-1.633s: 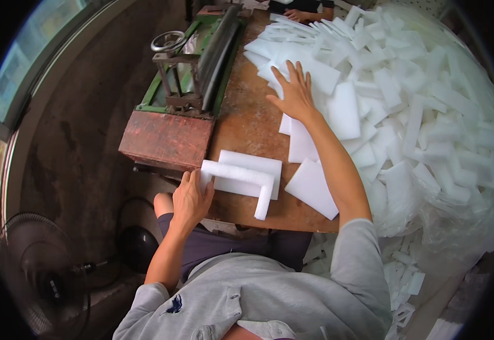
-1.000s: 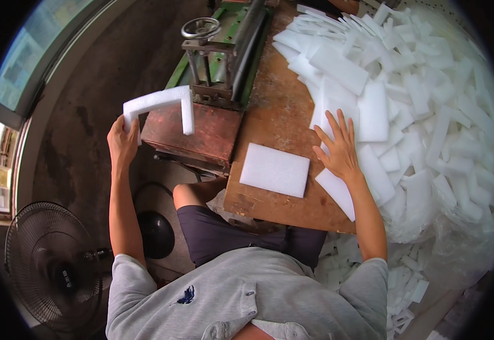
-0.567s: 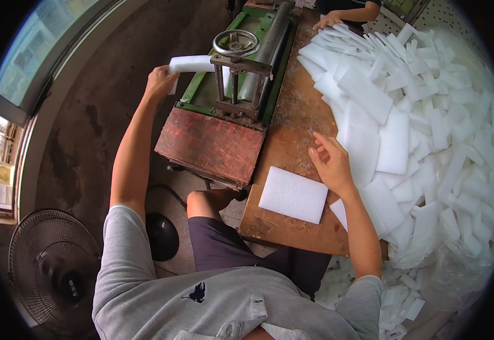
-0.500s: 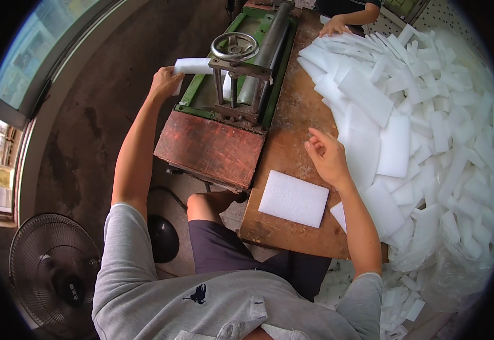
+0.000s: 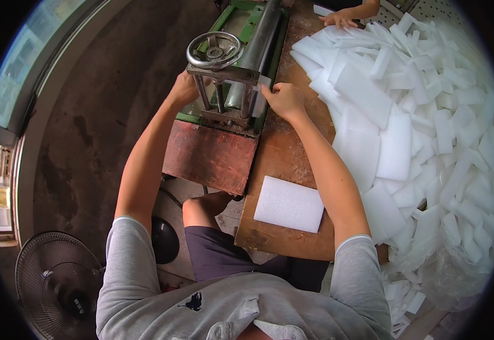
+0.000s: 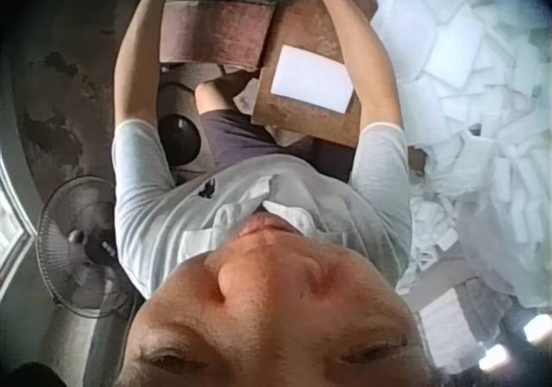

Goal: The recorder is assembling or sorting foam packaging inserts, using a roller press to fold or crease the material.

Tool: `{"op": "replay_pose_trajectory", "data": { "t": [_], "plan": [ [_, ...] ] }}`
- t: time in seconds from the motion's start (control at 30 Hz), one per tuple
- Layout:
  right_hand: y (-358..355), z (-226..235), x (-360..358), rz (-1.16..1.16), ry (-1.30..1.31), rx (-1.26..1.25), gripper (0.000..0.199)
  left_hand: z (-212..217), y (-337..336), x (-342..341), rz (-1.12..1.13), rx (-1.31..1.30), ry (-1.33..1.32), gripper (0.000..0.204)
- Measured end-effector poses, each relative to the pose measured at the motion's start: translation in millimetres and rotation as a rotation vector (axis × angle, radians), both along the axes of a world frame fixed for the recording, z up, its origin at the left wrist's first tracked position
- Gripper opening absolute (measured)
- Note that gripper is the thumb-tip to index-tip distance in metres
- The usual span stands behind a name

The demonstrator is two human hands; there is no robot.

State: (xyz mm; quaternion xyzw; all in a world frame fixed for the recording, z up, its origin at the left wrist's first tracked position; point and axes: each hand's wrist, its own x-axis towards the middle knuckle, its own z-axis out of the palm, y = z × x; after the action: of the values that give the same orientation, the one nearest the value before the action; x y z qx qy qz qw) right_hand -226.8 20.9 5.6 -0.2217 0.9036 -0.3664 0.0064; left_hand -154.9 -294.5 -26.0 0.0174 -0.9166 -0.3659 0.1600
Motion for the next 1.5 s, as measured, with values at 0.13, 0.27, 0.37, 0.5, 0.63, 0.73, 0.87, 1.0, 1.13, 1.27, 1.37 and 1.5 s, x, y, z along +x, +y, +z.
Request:
{"op": "replay_pose_trajectory", "data": {
  "t": [0.13,0.27,0.37,0.5,0.63,0.73,0.87,1.0,1.13,1.27,1.37,1.5],
  "plan": [
    [15,8,-1,-0.106,0.1,0.125,0.039,15,39,19,0.043,0.241,0.104,0.03],
    [76,41,14,-0.204,0.192,0.219,0.036,57,58,80,0.424,0.465,0.086,0.041],
    [131,70,52,-0.287,0.268,0.183,0.035,71,110,149,0.329,0.516,0.357,0.038],
    [190,77,154,-0.289,0.2,0.029,0.033,82,200,206,0.211,0.607,0.196,0.034],
    [211,50,224,-0.264,0.09,-0.09,0.035,79,266,228,0.173,0.49,-0.028,0.041],
    [222,33,237,-0.255,0.101,-0.182,0.036,72,282,228,0.067,0.265,-0.027,0.04],
    [230,18,233,-0.22,0.144,-0.159,0.038,56,285,221,0.064,0.14,-0.006,0.035],
    [231,7,234,-0.207,0.105,-0.099,0.04,44,283,220,0.06,0.104,-0.007,0.033],
    [229,3,235,-0.204,0.123,-0.104,0.041,36,280,220,0.058,0.094,-0.017,0.031],
    [226,2,232,-0.213,0.12,-0.095,0.041,30,276,217,0.052,0.054,-0.007,0.031],
    [225,-1,231,-0.2,0.152,-0.088,0.041,26,277,216,0.061,0.074,0.036,0.029],
    [227,-8,228,-0.186,0.262,-0.089,0.035,20,281,216,0.032,0.067,0.036,0.027]
  ]
}}
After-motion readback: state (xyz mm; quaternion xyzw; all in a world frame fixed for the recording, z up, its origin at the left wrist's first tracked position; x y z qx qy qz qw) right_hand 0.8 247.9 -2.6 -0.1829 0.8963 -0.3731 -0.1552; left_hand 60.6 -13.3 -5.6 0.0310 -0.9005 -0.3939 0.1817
